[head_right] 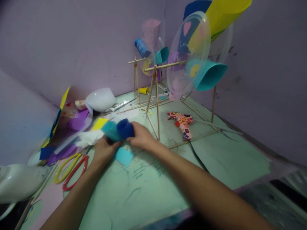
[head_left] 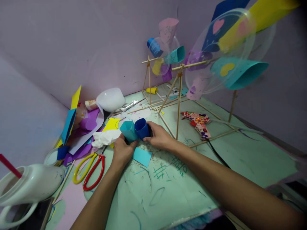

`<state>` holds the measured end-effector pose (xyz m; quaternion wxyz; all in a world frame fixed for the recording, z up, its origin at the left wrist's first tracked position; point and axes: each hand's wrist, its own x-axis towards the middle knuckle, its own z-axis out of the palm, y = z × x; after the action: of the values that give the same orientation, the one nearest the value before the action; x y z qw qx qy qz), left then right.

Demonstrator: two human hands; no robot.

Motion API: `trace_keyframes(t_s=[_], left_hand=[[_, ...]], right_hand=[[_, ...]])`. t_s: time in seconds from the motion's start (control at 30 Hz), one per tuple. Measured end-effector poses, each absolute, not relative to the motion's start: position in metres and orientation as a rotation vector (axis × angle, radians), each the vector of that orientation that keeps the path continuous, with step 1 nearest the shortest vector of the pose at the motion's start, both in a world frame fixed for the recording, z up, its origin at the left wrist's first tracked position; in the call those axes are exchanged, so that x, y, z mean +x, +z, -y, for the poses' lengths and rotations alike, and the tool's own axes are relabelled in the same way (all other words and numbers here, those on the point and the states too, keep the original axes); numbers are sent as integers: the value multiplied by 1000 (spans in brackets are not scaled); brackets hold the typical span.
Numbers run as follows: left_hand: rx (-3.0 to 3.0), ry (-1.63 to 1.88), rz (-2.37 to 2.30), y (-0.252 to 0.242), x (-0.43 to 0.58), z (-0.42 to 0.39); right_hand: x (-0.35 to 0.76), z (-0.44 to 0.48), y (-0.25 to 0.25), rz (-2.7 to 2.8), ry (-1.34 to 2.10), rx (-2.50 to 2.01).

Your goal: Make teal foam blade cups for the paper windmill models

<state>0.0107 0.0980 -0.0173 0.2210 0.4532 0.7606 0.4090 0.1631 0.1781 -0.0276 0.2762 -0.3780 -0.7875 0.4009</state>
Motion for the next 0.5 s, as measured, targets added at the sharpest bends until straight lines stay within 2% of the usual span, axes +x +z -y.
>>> trace_keyframes(t_s=[0.23,0.5], left_hand=[[923,1452,-1812,11,12,-86],[538,1439,-1407,26,15,-53]], right_hand=[[161,-182,-24,2008,1131,-1075],[135,-187,-21,2009,1067,-1142]])
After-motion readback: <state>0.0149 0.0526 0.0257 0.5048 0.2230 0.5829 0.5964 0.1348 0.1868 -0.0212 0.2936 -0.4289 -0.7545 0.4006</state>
